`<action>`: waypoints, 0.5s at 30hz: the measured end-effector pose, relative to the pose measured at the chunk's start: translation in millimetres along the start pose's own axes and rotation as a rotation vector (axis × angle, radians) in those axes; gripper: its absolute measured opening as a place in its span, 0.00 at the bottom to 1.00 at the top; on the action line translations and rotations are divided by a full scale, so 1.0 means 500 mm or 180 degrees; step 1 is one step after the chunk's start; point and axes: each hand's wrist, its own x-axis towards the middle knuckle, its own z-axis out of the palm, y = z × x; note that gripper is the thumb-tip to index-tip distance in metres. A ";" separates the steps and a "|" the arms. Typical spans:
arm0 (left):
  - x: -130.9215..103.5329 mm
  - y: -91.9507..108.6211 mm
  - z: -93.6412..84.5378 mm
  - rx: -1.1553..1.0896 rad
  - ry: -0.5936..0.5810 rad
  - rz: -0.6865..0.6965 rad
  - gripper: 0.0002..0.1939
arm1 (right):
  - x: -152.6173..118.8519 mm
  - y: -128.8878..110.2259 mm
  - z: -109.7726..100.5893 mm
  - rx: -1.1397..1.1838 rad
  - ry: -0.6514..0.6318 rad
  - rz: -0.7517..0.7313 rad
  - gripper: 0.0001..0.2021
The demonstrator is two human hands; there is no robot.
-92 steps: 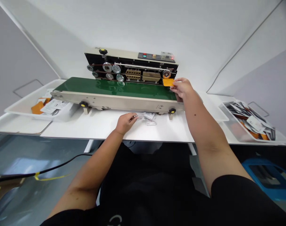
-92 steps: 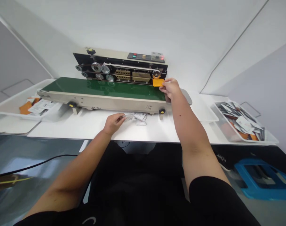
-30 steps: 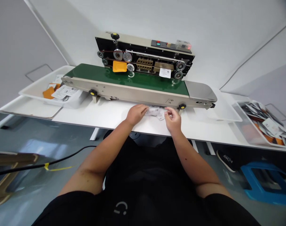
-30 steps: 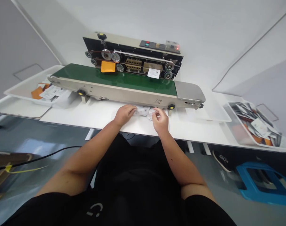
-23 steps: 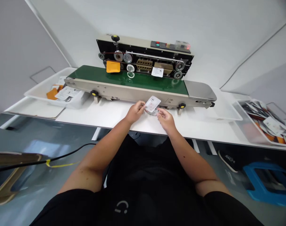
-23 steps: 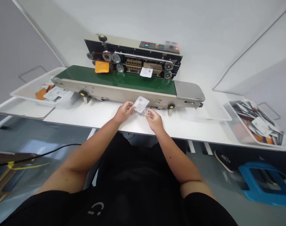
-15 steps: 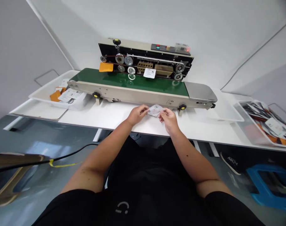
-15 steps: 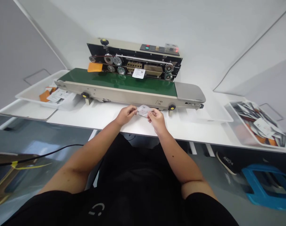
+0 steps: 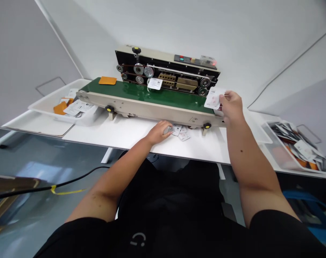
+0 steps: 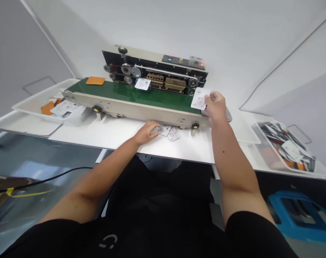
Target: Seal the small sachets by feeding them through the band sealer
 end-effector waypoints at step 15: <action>0.011 0.014 -0.002 0.0459 -0.1009 -0.0172 0.33 | 0.138 0.025 0.099 -0.0689 -0.0005 0.0206 0.10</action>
